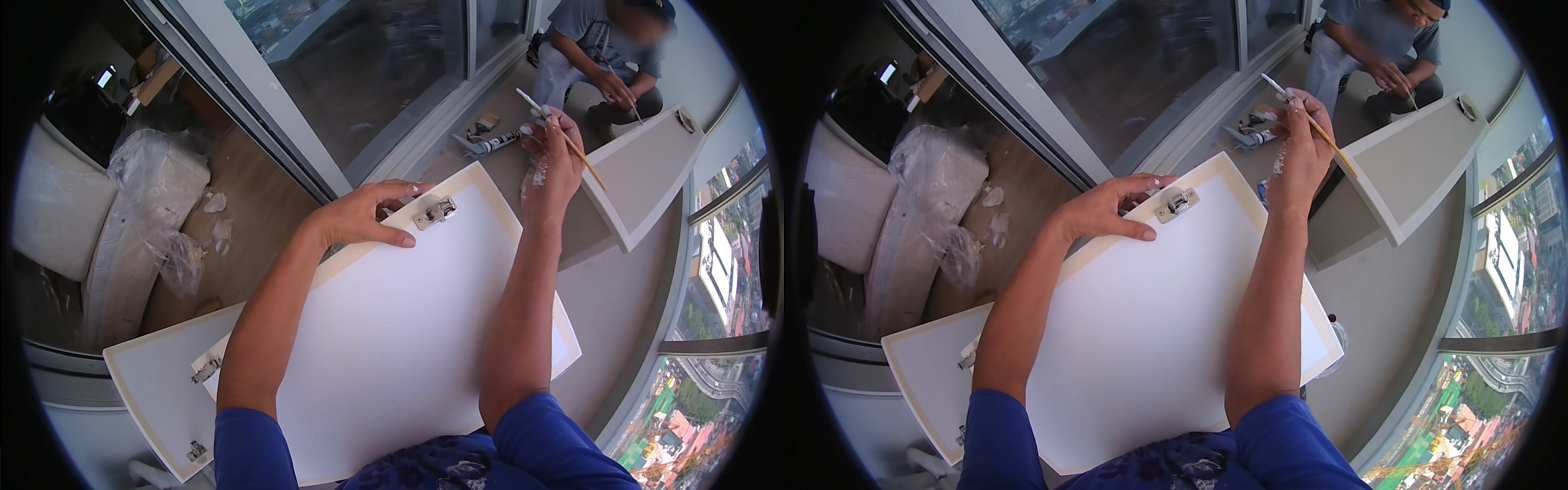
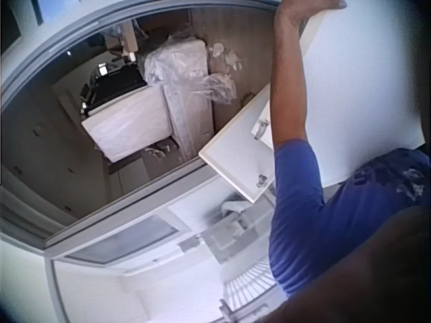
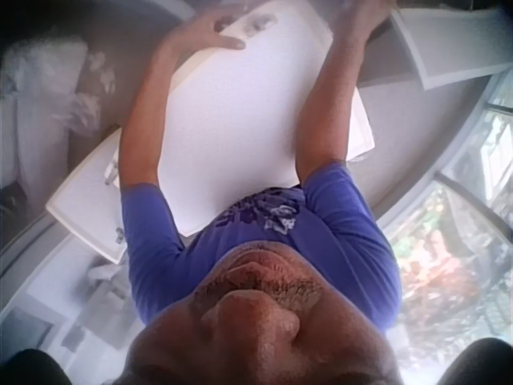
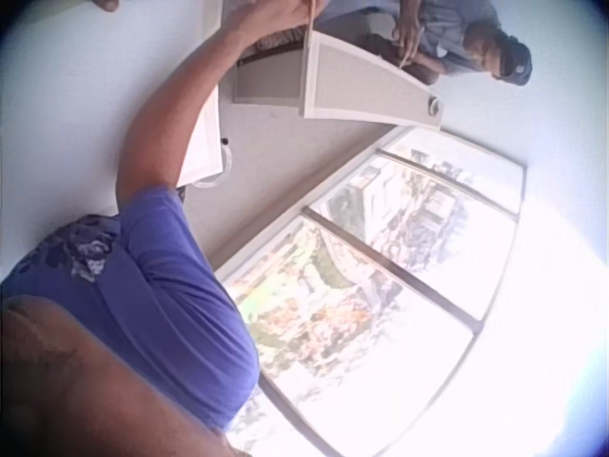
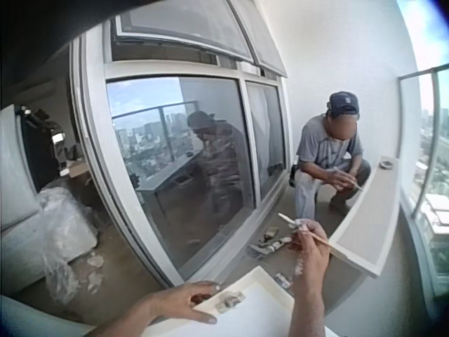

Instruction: The person paints the edge and back of a furniture panel with a brush while holding it by hand.

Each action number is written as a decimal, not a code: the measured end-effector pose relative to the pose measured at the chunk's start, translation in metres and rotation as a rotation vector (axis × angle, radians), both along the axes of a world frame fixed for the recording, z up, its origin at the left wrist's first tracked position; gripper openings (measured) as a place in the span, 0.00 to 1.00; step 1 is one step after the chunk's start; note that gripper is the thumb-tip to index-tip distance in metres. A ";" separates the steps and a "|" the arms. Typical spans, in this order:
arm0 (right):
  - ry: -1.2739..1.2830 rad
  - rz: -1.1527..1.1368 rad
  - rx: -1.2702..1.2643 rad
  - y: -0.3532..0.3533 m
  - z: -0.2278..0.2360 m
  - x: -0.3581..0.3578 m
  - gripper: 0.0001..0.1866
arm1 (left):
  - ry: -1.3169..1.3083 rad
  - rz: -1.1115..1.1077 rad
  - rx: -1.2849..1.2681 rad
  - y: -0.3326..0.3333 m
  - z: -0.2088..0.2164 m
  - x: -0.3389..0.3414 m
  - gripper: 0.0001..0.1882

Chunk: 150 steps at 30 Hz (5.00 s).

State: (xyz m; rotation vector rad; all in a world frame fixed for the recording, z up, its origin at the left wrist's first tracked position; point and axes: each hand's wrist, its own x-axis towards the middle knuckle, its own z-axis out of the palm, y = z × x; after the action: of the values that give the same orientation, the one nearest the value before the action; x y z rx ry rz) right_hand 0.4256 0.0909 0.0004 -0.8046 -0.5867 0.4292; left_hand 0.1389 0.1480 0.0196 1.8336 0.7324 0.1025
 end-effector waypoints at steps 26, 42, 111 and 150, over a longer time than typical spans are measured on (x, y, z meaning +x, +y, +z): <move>-0.084 -0.085 0.170 -0.011 0.043 -0.020 0.13 | 0.240 0.728 0.549 -0.131 -0.021 -0.180 0.39; -0.654 -0.033 -0.040 -0.227 0.065 0.052 0.12 | 0.126 0.849 0.693 -0.143 -0.050 -0.207 0.35; -0.818 0.156 -1.385 -0.458 -0.226 0.091 0.16 | 0.237 0.815 0.748 -0.121 -0.054 -0.196 0.37; -0.693 0.322 -0.439 -0.115 0.046 -0.159 0.07 | 0.209 0.884 0.623 -0.155 -0.019 -0.185 0.42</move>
State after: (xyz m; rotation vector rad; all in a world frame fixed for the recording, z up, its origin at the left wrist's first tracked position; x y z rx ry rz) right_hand 0.2667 -0.0239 0.0469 -1.2995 -1.3067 0.5850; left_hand -0.0463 -0.0065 0.0005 1.9588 1.7726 0.7941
